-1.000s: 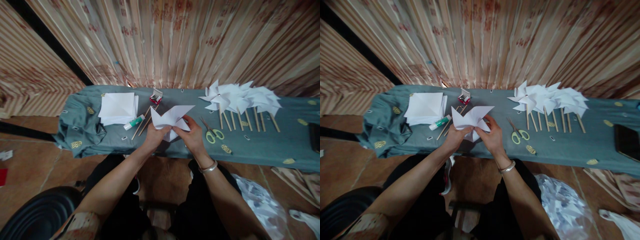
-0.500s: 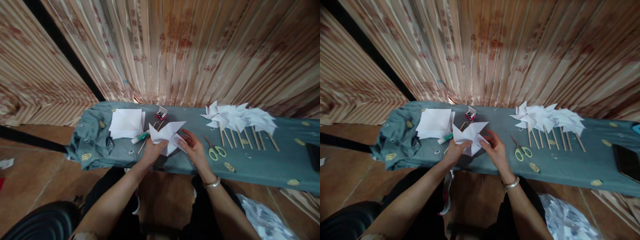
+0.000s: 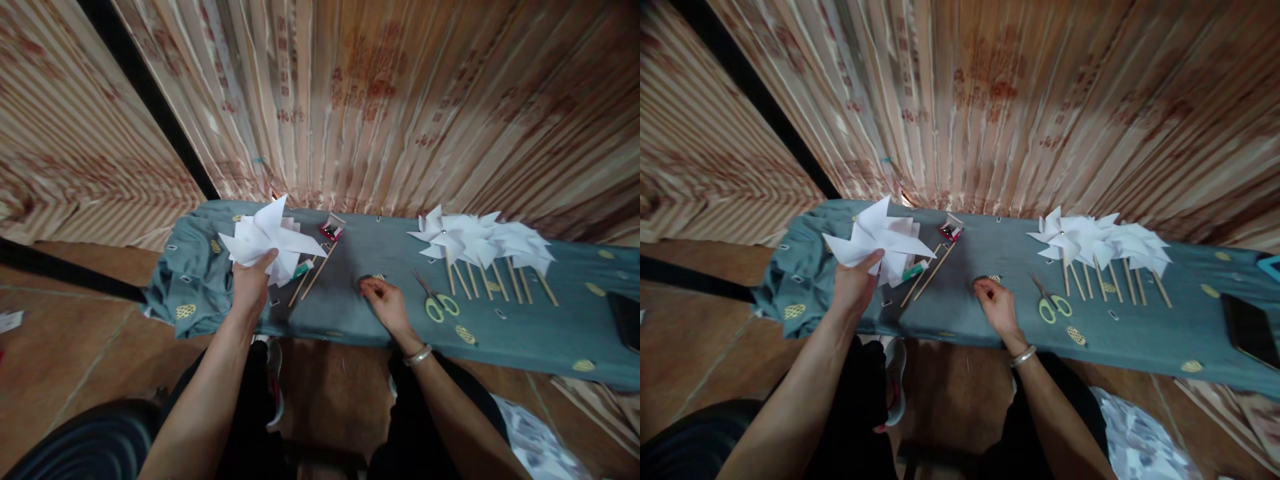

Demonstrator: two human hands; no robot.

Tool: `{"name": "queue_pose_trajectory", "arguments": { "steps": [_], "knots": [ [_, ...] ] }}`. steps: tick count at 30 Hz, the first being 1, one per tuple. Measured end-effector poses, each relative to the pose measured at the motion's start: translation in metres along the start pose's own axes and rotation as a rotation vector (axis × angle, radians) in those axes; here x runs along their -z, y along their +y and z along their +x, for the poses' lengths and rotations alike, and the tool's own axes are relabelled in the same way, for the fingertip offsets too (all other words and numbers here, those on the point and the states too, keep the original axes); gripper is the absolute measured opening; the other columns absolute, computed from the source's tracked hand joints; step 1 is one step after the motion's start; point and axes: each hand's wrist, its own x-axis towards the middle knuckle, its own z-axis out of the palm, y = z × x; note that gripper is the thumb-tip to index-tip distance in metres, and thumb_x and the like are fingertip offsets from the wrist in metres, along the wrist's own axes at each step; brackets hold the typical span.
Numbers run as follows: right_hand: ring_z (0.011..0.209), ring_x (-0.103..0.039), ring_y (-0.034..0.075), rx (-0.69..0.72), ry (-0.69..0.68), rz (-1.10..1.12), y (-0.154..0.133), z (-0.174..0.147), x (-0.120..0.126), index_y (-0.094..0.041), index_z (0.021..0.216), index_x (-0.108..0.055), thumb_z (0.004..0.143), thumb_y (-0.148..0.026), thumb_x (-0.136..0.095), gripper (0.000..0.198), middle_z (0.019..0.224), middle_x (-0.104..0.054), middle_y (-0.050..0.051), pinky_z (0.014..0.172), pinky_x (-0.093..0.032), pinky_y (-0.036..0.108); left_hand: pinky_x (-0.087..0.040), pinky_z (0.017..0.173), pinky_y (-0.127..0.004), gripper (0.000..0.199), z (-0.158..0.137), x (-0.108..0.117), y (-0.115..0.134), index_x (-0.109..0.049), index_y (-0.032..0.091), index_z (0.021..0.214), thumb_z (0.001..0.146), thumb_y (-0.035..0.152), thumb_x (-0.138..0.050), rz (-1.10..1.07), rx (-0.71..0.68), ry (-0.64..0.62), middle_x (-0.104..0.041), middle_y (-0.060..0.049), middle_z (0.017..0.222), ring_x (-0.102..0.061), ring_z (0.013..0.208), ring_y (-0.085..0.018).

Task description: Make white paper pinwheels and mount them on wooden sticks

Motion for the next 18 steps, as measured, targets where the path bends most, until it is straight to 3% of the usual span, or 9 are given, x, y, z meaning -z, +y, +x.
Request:
{"name": "queue_pose_trajectory", "arguments": {
  "steps": [3,6,11,13,18],
  "knots": [
    [0.073,-0.070,0.023,0.029,-0.016,-0.065,-0.013,0.014,-0.006,-0.019,0.090,-0.073,0.084,-0.038,-0.055,0.027,0.078,-0.076,0.006,0.073,-0.053,0.035,-0.052,0.090,-0.034,0.045,0.001,0.004,0.002,-0.072,0.014,0.086,0.043,0.020,-0.086,-0.002,0.012,0.020,-0.076,-0.007,0.088,-0.070,0.089,-0.022],
    [0.093,-0.069,0.025,0.116,-0.048,-0.164,-0.040,0.045,-0.012,-0.020,0.098,-0.073,0.086,-0.027,-0.053,0.025,0.101,-0.076,0.008,0.088,-0.049,0.036,-0.054,0.089,-0.034,0.045,0.002,0.006,0.004,-0.072,0.015,0.084,0.042,0.020,-0.087,-0.003,0.030,0.030,-0.076,-0.008,0.087,-0.070,0.088,-0.022],
    [0.112,-0.062,0.024,0.450,-0.240,-0.778,-0.093,0.111,-0.024,-0.013,0.123,-0.063,0.095,-0.015,-0.037,0.038,0.123,-0.069,0.014,0.095,-0.043,0.032,-0.055,0.084,-0.034,0.044,0.004,0.009,0.005,-0.072,0.015,0.084,0.043,0.021,-0.085,-0.004,0.045,0.056,-0.076,-0.008,0.088,-0.070,0.083,-0.021],
    [0.108,-0.064,0.024,0.467,-0.376,-0.942,-0.105,0.130,-0.029,-0.015,0.123,-0.064,0.094,-0.014,-0.040,0.038,0.117,-0.071,0.014,0.091,-0.043,0.030,-0.055,0.084,-0.033,0.044,0.005,0.011,0.006,-0.072,0.015,0.086,0.044,0.019,-0.084,-0.007,0.049,0.057,-0.075,-0.008,0.089,-0.070,0.082,-0.021],
    [0.096,-0.067,0.025,0.417,-0.465,-1.068,-0.110,0.152,-0.031,-0.013,0.112,-0.069,0.095,-0.018,-0.040,0.035,0.103,-0.074,0.018,0.079,-0.044,0.029,-0.054,0.085,-0.034,0.044,0.007,0.015,0.007,-0.072,0.014,0.086,0.044,0.018,-0.084,-0.032,0.067,0.071,-0.075,-0.008,0.089,-0.070,0.081,-0.020]
  ]
}}
